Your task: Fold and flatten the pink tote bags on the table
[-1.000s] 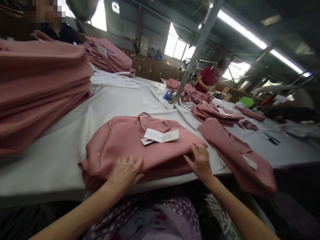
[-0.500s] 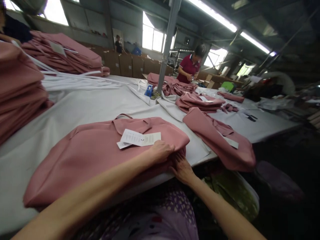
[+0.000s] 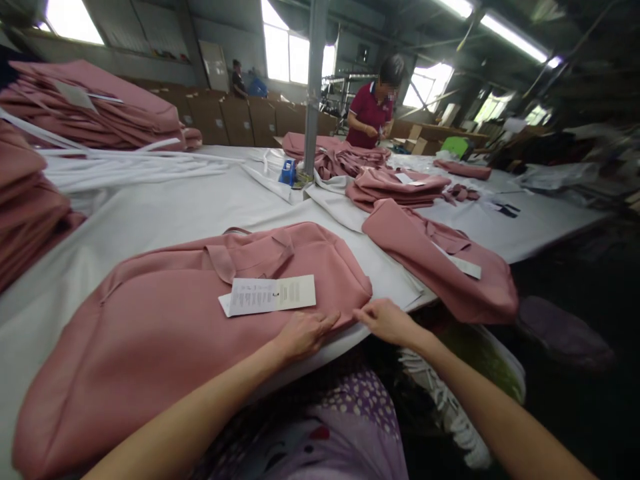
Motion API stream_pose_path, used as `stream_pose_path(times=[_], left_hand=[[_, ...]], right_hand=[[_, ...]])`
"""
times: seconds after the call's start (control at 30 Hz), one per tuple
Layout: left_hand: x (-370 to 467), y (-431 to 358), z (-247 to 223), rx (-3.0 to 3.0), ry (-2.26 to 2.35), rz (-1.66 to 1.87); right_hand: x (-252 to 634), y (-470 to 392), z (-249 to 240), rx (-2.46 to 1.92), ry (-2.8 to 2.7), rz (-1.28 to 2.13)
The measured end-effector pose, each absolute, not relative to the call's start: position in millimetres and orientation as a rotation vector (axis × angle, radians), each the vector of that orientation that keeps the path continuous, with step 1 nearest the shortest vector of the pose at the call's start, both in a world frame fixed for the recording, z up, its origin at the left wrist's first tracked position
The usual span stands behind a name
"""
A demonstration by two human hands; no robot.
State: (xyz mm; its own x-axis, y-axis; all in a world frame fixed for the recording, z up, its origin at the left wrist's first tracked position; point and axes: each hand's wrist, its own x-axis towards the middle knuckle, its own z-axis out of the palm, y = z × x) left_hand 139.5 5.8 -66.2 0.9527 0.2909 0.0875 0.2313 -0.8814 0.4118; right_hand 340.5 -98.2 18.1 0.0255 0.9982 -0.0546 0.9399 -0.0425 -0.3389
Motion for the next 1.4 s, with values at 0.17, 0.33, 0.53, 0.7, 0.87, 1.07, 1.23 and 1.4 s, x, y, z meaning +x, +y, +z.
stream_pose_path(times=[0.17,0.33,0.53,0.7,0.87,1.07,1.23,1.4], left_hand=[[134,7,-74,2.538,0.351,0.309],[128,15,-83,2.1,0.478,0.532],[119,20,-87,1.962,0.593,0.625],[103,13,-96,2.36,0.257,0.572],[103,13,-98,2.563,0.192,0.367],[104,14,-94,2.631,0.162,0.409],[99,12,-107,2.738,0.178,0.47],[98,14,-113,2.747,0.154,0.496]], right_hand=[[358,-45,85,-2.129,-1.638,0.182],[393,-21,61,-2.08,-1.594,0.561],[410,-57,1,-1.897,-1.617,0.784],[399,-68,-34,-1.953,-1.404,0.686],[403,-72,-48,-2.048,-1.082,0.772],[419,-54,-31,-2.047,-0.821,1.16],[404,-30,-22,-2.111,-0.827,1.25],[394,-25,-19,-2.108,-0.814,1.141]])
